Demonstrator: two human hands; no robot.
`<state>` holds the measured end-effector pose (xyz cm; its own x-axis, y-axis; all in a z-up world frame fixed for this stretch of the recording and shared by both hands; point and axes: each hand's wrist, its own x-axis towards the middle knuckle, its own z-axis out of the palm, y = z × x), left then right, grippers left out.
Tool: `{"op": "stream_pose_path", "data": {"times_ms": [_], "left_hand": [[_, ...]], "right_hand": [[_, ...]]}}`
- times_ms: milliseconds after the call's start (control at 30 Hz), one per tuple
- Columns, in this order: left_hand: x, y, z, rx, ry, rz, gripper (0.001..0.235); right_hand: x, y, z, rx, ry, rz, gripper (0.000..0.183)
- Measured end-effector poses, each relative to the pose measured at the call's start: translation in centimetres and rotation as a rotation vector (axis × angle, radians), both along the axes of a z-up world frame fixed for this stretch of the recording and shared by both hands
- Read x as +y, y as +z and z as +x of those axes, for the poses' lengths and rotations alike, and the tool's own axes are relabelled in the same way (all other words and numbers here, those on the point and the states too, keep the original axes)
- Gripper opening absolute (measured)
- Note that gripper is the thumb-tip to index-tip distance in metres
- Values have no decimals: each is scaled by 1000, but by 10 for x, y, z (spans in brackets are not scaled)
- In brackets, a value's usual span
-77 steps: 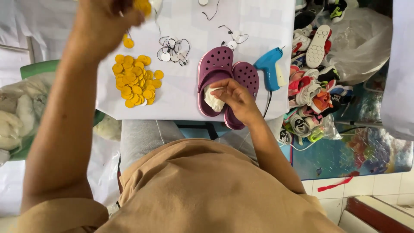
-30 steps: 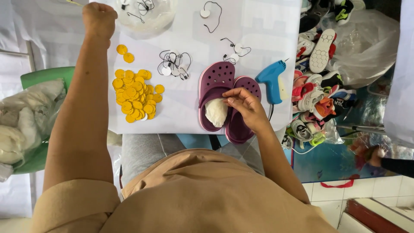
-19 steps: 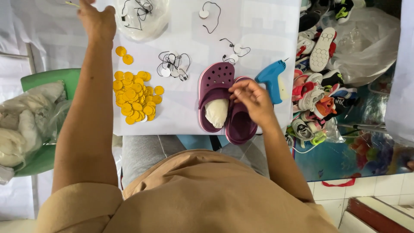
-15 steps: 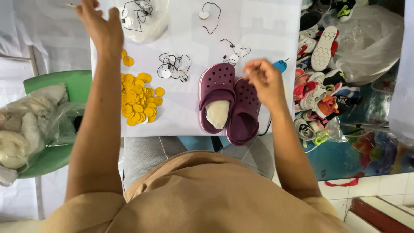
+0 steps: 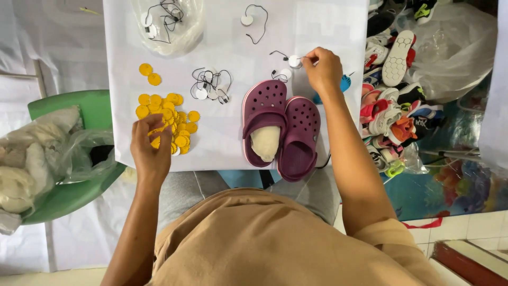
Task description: The person threads a black elastic cord through a yellow circular charm and attaches it to a purple clog shoe. They repeat this process with several other charms, inserting them into the holes on the top of the shoe. The person also handles a blue glue gun and organizes the charms on the table.
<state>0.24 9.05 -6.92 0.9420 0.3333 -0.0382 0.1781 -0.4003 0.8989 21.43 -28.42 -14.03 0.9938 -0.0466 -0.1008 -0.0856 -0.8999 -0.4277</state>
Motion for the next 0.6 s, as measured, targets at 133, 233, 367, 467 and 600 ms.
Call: {"op": "stream_pose_path", "data": {"times_ms": [133,233,367,467,600], "left_hand": [[-13,8,3,-55,-29,-129,23],[-36,4,15,-100,-92,-181,28],[-81,34,33,-164,-281,-251,54],[-104,52,36,-237,-362,-85,67],[-111,55,34,-251,-373,9,49]], "right_hand": [[24,53,-24,-186,72,242,9],[45,93,-54,-224,126,329,3],[80,143,-104,-185,247,420,4],[96,153,-134,-183,317,490,4],[100,156,-154,-177,374,574,5]]}}
